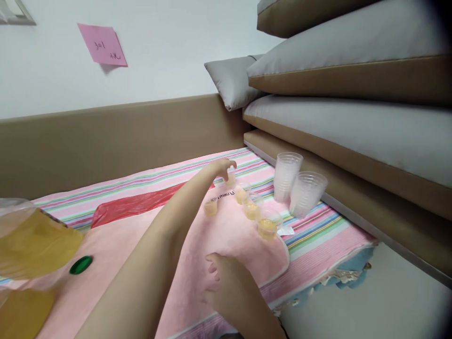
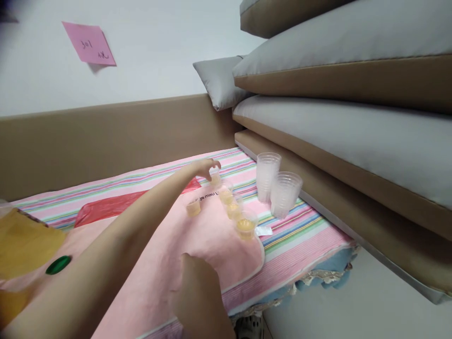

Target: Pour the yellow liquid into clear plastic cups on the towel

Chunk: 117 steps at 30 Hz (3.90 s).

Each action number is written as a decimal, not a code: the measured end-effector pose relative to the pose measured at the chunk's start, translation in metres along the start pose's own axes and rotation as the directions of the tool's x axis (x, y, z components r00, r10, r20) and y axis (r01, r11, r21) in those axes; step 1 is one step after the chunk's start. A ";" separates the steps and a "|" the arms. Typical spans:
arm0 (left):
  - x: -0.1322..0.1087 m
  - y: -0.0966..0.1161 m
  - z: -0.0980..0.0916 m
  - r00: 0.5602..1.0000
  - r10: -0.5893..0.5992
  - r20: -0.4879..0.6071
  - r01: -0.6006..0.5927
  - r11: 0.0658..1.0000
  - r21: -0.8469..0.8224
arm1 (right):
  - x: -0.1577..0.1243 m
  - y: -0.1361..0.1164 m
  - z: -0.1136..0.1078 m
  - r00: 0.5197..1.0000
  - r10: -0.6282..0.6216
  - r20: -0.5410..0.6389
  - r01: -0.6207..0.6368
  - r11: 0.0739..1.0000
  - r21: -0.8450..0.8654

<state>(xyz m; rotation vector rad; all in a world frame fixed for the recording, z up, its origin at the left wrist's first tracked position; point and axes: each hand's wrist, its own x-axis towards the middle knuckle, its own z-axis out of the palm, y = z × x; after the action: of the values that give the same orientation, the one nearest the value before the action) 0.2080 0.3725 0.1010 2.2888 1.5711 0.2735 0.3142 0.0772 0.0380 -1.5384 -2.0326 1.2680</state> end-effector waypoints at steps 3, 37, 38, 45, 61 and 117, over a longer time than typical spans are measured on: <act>-0.014 0.011 -0.028 1.000 0.005 0.011 -0.005 0.999 0.041 | 0.002 0.004 0.000 1.000 0.002 -0.024 -0.002 1.000 0.022; -0.255 0.013 0.026 0.990 -0.112 -0.081 0.092 0.972 -0.215 | 0.016 0.044 -0.027 0.994 0.002 -0.114 -0.001 1.000 0.010; -0.247 0.006 0.023 0.970 -0.193 -0.150 0.141 0.942 -0.303 | 0.016 0.044 -0.028 0.993 0.009 -0.116 -0.007 1.000 0.014; -0.191 -0.061 0.042 0.898 -0.391 -0.199 0.239 0.816 -0.526 | 0.015 0.037 -0.031 0.992 0.067 -0.107 -0.064 0.997 0.037; -0.131 -0.101 0.094 0.972 -0.211 -0.107 0.045 0.608 -0.793 | 0.022 0.030 -0.026 0.985 0.149 -0.092 -0.147 0.989 0.024; -0.062 -0.046 0.063 0.846 -0.340 -0.411 0.018 0.788 -0.616 | 0.014 0.020 -0.025 0.983 0.140 -0.121 -0.133 0.989 0.063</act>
<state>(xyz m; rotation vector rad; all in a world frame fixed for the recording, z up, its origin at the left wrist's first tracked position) 0.1680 0.3190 0.0280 1.6131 1.6101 1.2159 0.3384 0.1021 0.0326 -1.7117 -1.8281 1.2308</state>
